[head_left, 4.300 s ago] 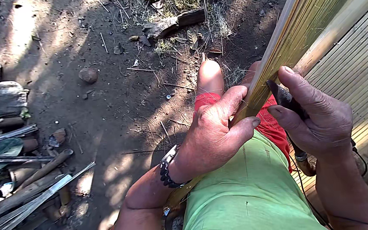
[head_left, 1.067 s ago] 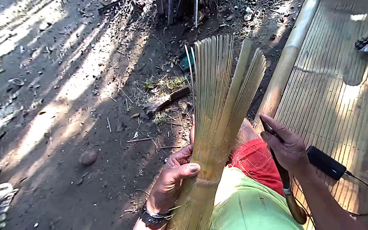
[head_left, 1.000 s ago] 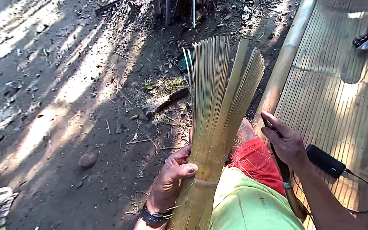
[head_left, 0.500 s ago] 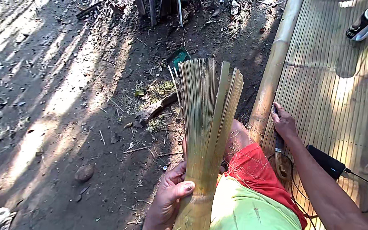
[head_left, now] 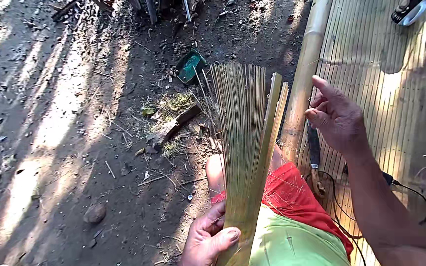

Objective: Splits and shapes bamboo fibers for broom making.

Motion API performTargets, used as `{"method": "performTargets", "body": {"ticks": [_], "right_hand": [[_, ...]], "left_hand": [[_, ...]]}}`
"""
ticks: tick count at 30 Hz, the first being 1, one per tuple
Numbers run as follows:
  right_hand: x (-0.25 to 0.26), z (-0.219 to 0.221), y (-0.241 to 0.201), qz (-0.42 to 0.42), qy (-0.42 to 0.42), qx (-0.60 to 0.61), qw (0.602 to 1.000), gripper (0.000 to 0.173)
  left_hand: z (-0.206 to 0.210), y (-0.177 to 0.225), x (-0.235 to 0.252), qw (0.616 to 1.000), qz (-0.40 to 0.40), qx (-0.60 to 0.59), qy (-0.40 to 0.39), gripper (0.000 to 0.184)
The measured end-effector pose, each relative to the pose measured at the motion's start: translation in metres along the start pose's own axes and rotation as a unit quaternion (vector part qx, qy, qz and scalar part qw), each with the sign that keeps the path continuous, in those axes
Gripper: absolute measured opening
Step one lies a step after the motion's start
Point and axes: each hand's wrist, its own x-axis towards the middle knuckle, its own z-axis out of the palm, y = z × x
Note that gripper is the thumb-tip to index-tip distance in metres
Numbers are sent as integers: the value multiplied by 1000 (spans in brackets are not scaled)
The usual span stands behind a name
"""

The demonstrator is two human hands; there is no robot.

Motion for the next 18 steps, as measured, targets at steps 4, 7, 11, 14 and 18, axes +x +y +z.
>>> {"method": "performTargets", "body": {"ticks": [4, 7, 11, 14, 18], "right_hand": [[26, -23, -45, -129, -31, -58, 990, 57], [39, -30, -51, -185, -56, -89, 977, 56], [49, -37, -63, -209, -90, -140, 964, 56], [56, -47, -72, -204, -133, -181, 953, 54], [65, -56, -87, -213, -188, -197, 938, 54]], "left_hand": [[9, 2, -8, 1000, 5, 25, 2, 43], [14, 2, -16, 999, 21, 47, 0, 40], [17, 2, -25, 998, 27, 58, -4, 38], [17, -1, -29, 998, 33, 57, -10, 37], [17, -4, -34, 997, 46, 50, -23, 38]]}}
